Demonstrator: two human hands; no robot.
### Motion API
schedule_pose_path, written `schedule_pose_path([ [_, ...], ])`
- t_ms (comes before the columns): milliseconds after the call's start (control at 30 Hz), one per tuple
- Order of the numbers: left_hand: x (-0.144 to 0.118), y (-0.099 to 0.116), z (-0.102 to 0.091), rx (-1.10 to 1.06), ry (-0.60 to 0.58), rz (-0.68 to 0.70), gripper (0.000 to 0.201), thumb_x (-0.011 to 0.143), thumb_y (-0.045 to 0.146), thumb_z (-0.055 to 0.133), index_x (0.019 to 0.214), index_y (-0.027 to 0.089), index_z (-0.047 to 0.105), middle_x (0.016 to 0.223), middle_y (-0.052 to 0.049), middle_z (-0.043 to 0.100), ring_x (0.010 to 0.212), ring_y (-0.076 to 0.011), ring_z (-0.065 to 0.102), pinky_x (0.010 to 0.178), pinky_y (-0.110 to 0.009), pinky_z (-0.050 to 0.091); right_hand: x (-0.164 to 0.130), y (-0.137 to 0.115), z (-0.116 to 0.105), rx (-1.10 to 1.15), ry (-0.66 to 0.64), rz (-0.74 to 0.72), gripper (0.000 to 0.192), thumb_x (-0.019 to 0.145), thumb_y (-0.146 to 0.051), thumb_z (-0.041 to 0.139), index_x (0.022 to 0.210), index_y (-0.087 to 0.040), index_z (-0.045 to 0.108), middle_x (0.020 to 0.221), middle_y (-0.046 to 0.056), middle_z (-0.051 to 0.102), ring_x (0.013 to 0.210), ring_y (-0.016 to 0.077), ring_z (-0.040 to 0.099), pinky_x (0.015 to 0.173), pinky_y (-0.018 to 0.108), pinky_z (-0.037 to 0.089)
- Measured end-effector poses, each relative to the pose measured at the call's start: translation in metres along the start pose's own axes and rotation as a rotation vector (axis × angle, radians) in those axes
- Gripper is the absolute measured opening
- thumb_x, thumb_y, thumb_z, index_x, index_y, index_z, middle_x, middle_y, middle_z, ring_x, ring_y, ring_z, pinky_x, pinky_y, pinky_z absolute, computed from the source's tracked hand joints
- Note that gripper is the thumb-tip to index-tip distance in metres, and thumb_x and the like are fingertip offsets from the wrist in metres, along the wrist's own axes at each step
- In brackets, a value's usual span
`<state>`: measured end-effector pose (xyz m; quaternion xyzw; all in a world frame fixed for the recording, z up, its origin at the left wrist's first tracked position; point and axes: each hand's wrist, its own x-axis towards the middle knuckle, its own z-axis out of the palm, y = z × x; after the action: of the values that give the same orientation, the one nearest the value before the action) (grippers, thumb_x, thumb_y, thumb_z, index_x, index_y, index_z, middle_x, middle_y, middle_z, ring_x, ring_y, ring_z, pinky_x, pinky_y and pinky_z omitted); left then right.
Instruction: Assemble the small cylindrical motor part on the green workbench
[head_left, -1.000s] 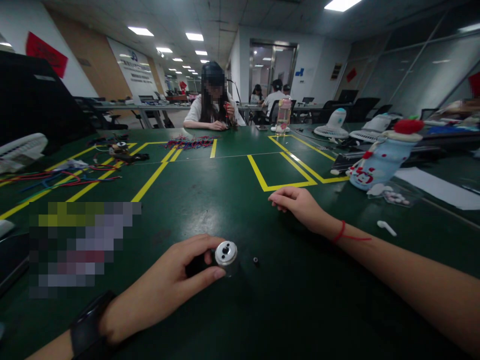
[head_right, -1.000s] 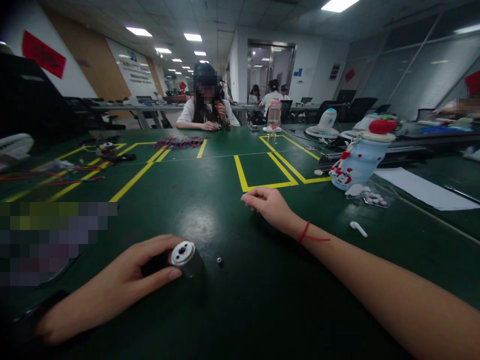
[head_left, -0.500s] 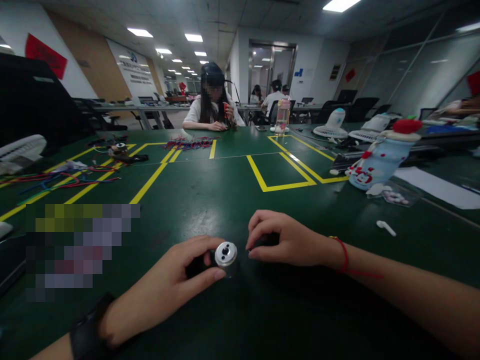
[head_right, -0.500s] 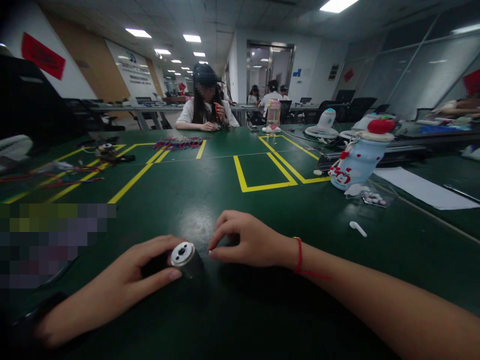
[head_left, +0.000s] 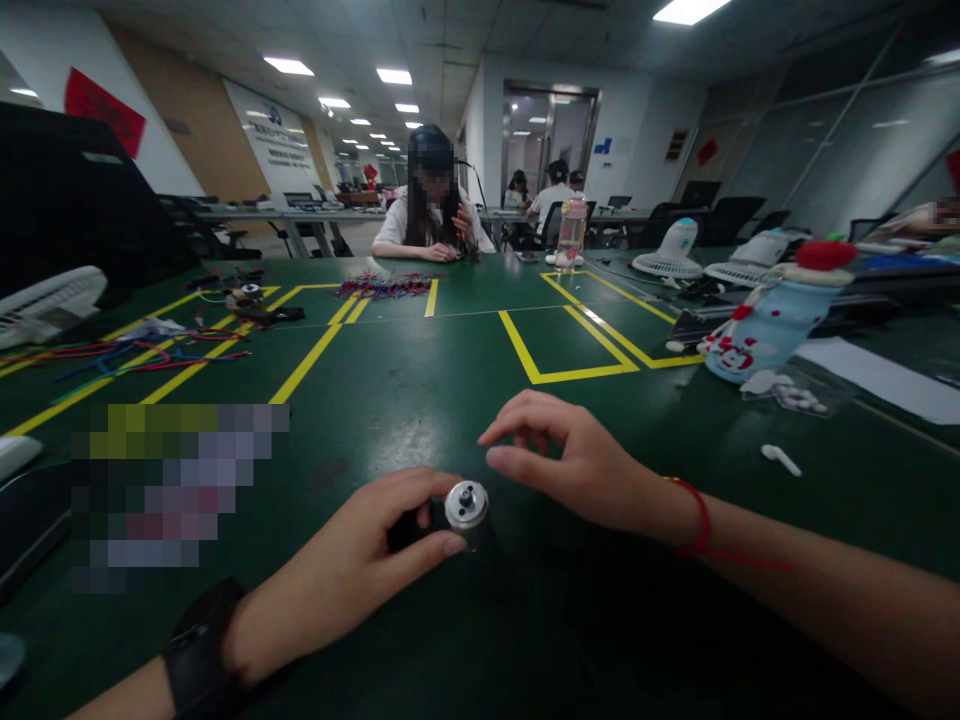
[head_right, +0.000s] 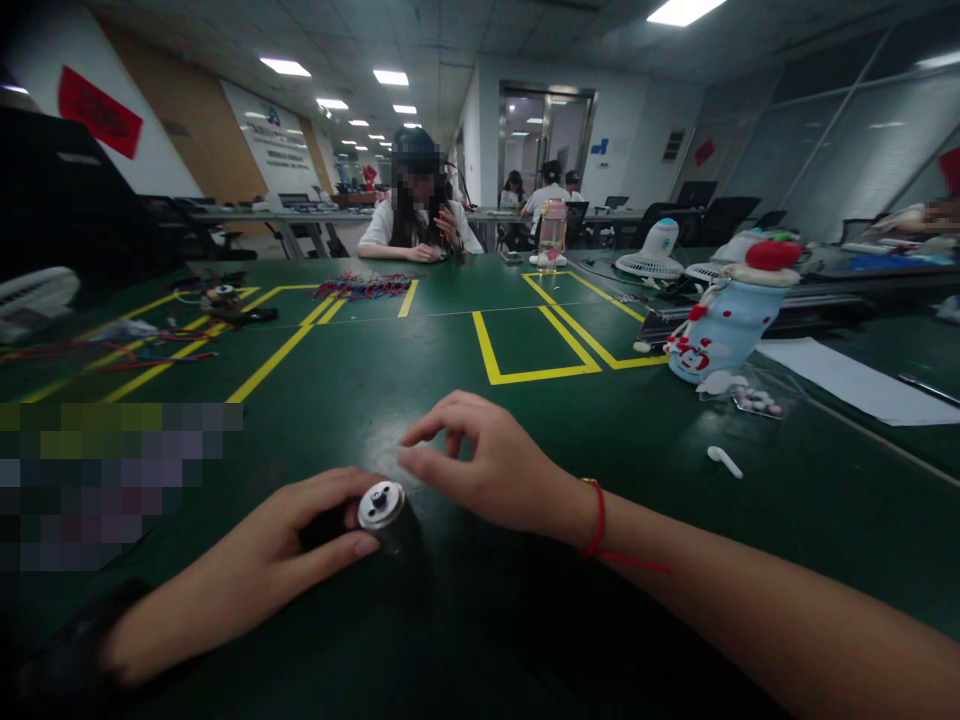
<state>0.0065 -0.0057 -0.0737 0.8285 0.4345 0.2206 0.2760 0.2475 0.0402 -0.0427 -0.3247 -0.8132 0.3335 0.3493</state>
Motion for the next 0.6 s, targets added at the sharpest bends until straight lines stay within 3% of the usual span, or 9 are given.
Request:
schedule_pose_path([
  [133, 0.002, 0.014, -0.004, -0.025, -0.022, -0.014, 0.022, 0.094, 0.033, 0.057, 0.115, 0.028, 0.057, 0.104, 0.0, 0.064, 0.087, -0.0188, 0.06, 0.076, -0.03, 0.049, 0.0, 0.034, -0.027, 0.146, 0.208, 0.266, 0.022, 0.08, -0.036, 0.067, 0.075, -0.015, 0.067, 0.069, 0.001, 0.06, 0.063, 0.0117, 0.051, 0.058, 0.026, 0.041],
  [267, 0.004, 0.022, -0.002, -0.027, -0.01, -0.015, 0.022, 0.094, 0.034, 0.056, 0.114, 0.026, 0.058, 0.106, -0.003, 0.063, 0.091, -0.0212, 0.059, 0.079, -0.033, 0.049, 0.001, 0.062, -0.044, 0.222, 0.341, 0.359, 0.031, 0.083, -0.043, 0.059, 0.08, -0.013, 0.064, 0.065, 0.0, 0.055, 0.054, 0.0088, 0.045, 0.049, 0.023, 0.035],
  [600, 0.004, 0.016, 0.003, 0.014, 0.026, 0.003, 0.027, 0.093, 0.032, 0.058, 0.119, 0.028, 0.055, 0.111, -0.002, 0.063, 0.094, -0.0212, 0.059, 0.08, -0.033, 0.05, 0.0, 0.067, -0.041, 0.203, 0.327, 0.355, 0.031, 0.084, -0.043, 0.059, 0.08, -0.013, 0.066, 0.066, 0.0, 0.057, 0.056, 0.0096, 0.047, 0.052, 0.025, 0.036],
])
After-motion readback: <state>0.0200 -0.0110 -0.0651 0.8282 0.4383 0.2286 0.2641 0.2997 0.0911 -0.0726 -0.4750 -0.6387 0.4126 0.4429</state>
